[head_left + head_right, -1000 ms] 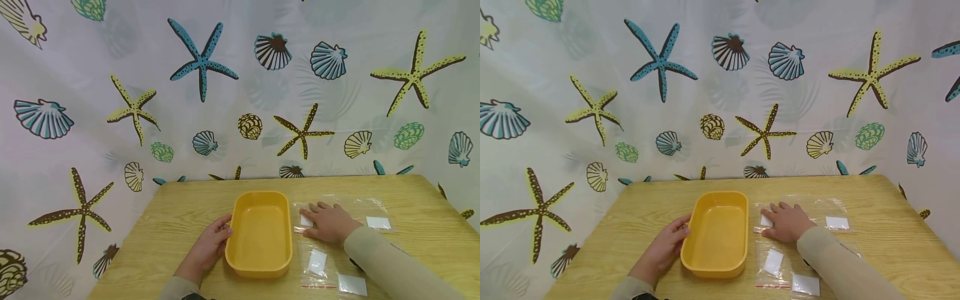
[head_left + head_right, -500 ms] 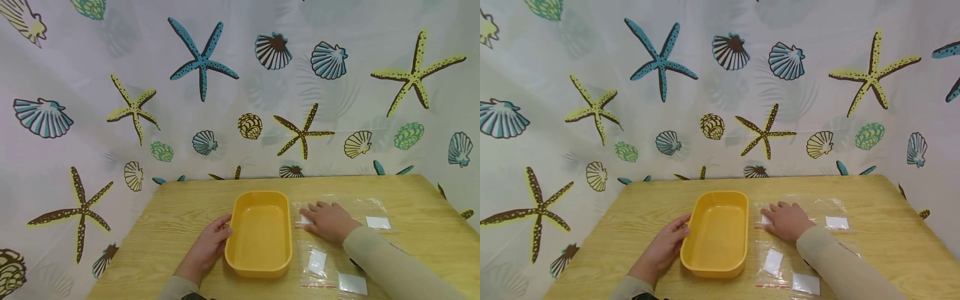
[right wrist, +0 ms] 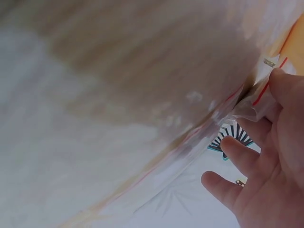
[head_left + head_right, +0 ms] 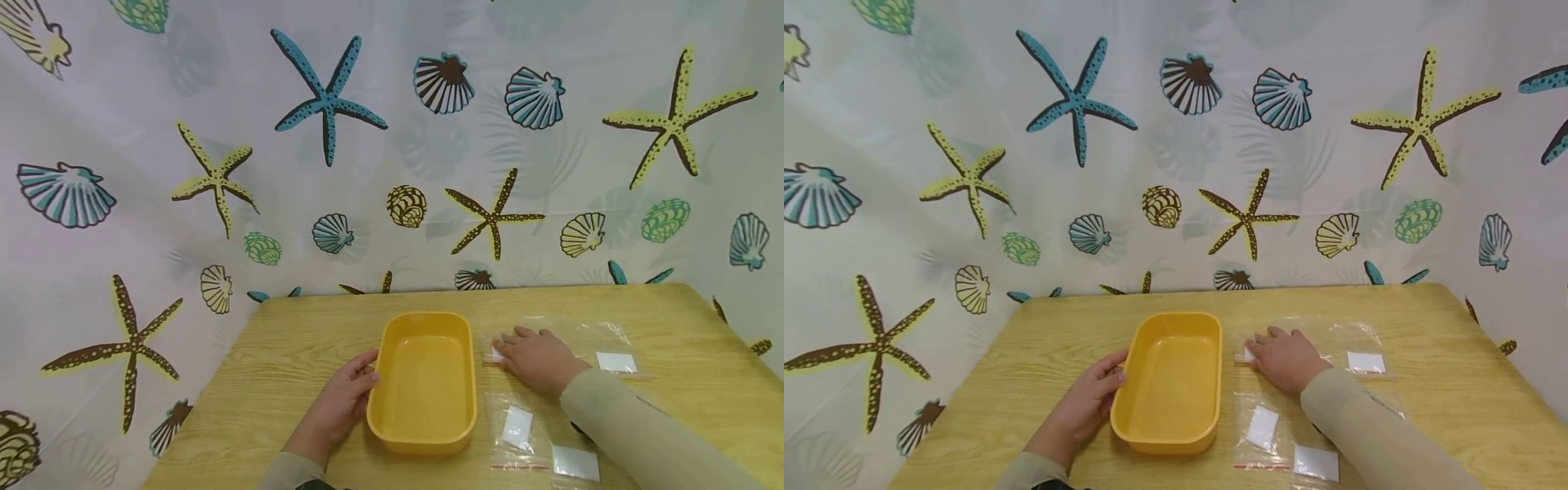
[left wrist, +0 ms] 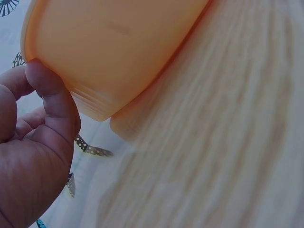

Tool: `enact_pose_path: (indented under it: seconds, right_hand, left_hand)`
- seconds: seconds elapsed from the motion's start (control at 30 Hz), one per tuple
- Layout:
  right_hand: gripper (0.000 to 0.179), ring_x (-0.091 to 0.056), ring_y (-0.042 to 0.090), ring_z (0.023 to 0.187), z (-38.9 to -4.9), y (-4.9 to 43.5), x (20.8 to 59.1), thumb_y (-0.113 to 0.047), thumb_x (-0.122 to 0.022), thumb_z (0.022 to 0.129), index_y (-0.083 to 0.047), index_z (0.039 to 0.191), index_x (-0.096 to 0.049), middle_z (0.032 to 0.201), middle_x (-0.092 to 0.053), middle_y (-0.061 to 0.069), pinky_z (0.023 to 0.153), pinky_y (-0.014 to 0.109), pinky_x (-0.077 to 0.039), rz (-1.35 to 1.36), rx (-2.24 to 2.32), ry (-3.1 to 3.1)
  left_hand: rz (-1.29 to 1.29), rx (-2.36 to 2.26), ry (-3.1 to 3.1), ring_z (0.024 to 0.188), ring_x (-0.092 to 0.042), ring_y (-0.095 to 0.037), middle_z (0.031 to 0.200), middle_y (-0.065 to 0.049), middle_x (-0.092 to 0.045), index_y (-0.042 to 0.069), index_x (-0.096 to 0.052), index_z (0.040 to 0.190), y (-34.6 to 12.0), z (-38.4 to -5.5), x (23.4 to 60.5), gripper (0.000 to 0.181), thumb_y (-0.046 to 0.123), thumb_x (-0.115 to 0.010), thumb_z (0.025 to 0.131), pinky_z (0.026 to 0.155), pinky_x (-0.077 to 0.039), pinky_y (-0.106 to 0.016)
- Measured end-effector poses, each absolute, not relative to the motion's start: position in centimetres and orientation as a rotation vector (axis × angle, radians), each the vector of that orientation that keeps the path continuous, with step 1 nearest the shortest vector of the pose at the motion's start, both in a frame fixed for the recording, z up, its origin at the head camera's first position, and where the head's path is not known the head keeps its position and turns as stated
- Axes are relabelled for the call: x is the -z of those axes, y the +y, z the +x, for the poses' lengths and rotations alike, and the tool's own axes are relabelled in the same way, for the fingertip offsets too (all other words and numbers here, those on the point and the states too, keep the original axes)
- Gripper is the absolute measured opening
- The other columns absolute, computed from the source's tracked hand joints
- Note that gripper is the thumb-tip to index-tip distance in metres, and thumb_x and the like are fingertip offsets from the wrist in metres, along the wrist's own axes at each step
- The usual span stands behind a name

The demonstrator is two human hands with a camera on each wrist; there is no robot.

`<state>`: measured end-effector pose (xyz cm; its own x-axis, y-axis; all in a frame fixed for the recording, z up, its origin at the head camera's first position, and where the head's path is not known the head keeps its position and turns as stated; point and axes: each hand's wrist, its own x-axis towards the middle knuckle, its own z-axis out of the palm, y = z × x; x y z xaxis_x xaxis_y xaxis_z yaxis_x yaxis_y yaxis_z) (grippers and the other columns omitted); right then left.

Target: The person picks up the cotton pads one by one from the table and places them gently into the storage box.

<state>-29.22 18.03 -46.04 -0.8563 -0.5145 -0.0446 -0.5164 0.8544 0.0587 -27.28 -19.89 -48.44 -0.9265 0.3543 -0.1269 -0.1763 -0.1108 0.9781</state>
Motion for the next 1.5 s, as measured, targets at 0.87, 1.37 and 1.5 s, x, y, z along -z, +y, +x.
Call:
enact_pose_path:
  seconds: [0.87, 1.37, 1.5]
  right_hand:
    - [0.048, -0.042, 0.037, 0.140, -27.3, 15.9, 43.3, -0.039, -0.047, 0.107, -0.013, 0.147, -0.056, 0.147, -0.055, 0.006, 0.107, 0.060, -0.039, -0.857, -0.118, 3.207]
    - [0.046, -0.046, 0.035, 0.138, -25.7, 13.2, 41.7, -0.039, -0.050, 0.106, -0.016, 0.145, -0.058, 0.145, -0.057, 0.003, 0.105, 0.057, -0.042, -0.935, -0.124, 3.316]
    - [0.047, -0.044, 0.033, 0.139, -25.6, 12.3, 41.7, -0.041, -0.048, 0.106, -0.018, 0.146, -0.057, 0.147, -0.055, 0.001, 0.106, 0.056, -0.041, -0.938, -0.137, 3.307]
  left_hand:
    - [0.177, -2.098, 1.843, 0.092, -0.059, -0.017, 0.114, -0.012, -0.047, 0.007, -0.036, 0.156, -19.7, -27.2, 48.4, 0.057, 0.009, -0.057, 0.103, 0.078, -0.057, -0.030]
    - [0.156, -2.092, 1.862, 0.094, -0.059, -0.019, 0.117, -0.013, -0.047, 0.007, -0.038, 0.155, -19.6, -27.2, 48.5, 0.056, 0.010, -0.056, 0.103, 0.079, -0.057, -0.032]
    - [0.159, -2.103, 1.840, 0.095, -0.059, -0.020, 0.118, -0.014, -0.048, 0.008, -0.039, 0.155, -19.7, -27.3, 48.6, 0.055, 0.009, -0.056, 0.103, 0.080, -0.057, -0.033]
